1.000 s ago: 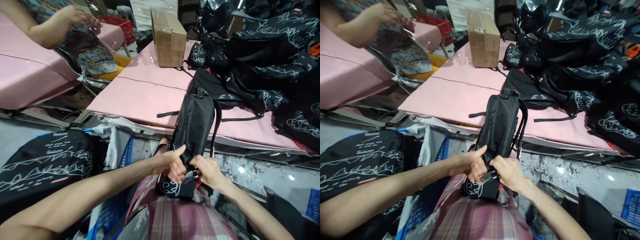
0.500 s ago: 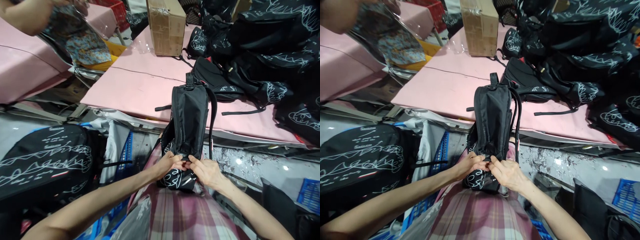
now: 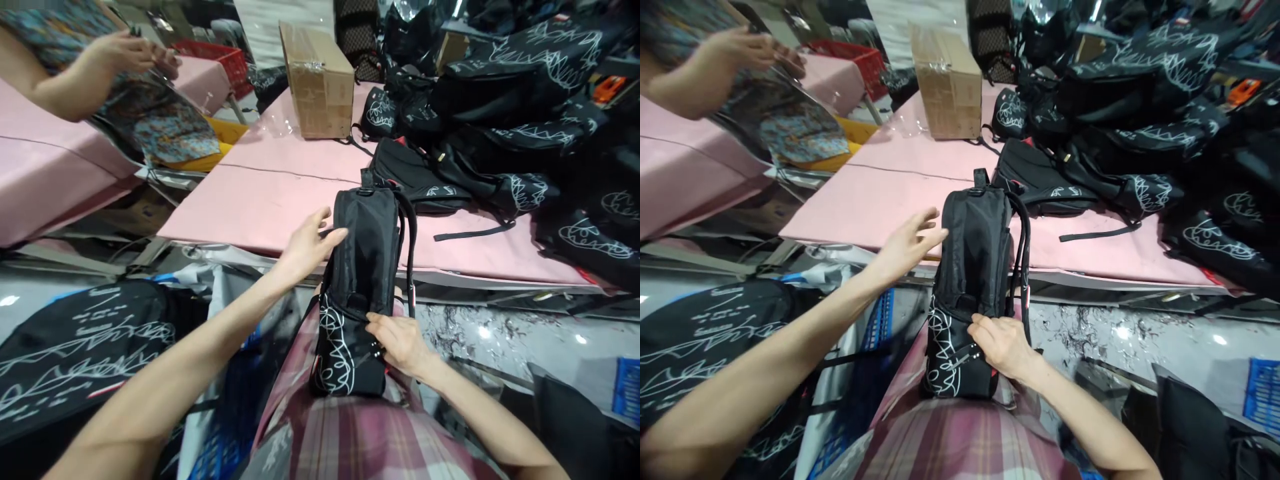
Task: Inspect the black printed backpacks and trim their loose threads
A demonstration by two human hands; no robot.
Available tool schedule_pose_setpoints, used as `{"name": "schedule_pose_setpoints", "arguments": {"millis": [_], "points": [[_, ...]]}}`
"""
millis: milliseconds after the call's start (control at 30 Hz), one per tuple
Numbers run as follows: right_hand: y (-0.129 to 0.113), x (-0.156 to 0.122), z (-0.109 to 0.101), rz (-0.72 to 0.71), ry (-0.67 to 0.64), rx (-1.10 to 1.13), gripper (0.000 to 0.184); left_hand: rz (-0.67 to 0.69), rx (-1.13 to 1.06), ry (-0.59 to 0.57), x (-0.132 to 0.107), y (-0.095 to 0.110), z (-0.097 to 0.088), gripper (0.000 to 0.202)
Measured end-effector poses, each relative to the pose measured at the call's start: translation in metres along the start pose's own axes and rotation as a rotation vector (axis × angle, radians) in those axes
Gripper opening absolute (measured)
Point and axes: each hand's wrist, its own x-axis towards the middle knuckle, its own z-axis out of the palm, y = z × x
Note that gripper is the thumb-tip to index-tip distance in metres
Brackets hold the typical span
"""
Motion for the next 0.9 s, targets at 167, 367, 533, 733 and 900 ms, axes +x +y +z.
{"name": "schedule_pose_setpoints", "arguments": {"millis": [167, 367, 533, 733, 900], "points": [[0.003, 0.004, 0.001, 0.162, 0.151, 0.236, 0.036, 0.0, 0.073, 0.157, 0.042, -0.023, 0.042, 0.041], [-0.002, 0.021, -0.039, 0.151, 0.306, 0.311, 0.039, 0.21, -0.092, 0.228, -0.003, 0.045, 0.024, 0.028], [-0.005, 0.047, -0.051, 0.041, 0.329, 0.345, 0.032, 0.575, 0.036, 0.538, -0.041, 0.091, -0.005, 0.015], [0.019, 0.074, -0.07, 0.258, 0.457, 0.283, 0.018, 0.514, 0.127, 0.524, -0.023, 0.035, 0.013, 0.008], [0.044, 0.122, -0.121, 0.283, 0.627, -0.039, 0.022, 0.578, 0.116, 0.462, -0.013, 0.028, 0.029, 0.013]]}}
